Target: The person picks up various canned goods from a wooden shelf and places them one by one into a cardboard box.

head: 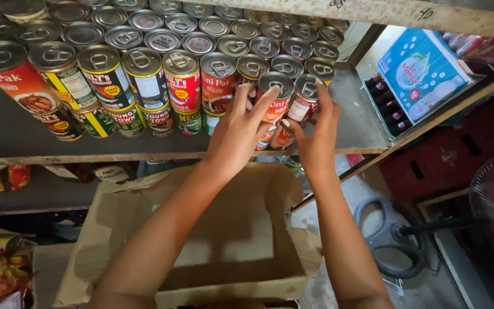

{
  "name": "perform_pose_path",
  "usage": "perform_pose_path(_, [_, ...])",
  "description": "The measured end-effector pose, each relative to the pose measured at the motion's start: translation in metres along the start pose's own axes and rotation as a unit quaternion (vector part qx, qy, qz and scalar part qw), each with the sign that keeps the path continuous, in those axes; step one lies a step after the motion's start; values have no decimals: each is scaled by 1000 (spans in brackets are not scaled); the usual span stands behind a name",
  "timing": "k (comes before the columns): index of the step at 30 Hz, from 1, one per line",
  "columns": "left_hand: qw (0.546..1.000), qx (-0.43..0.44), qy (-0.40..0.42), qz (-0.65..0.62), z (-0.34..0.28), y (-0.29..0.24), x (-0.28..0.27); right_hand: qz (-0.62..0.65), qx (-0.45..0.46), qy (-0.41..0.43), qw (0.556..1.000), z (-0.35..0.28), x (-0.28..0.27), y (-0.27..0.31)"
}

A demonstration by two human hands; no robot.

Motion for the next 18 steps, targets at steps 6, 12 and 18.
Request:
perform_pose_path(6, [999,-29,43,14,-2,5,2,29,2,46,999,4,-8,6])
perform_pose_path(12, [999,-10,17,46,-1,4,7,-13,39,48,998,5,-11,5])
perform_pose_path(18, [997,-32,12,74,4,-4,-10,-9,25,70,997,9,-17,15])
Point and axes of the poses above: each hand's wrist, its own z-axis towards the middle knuckle, its own x-axis out of the palm, y = z × x, the point moved 6 cm from there along z, towards the middle knuckle, and after that the axes turned 13 degrees about -x, right-handed, at the moved point
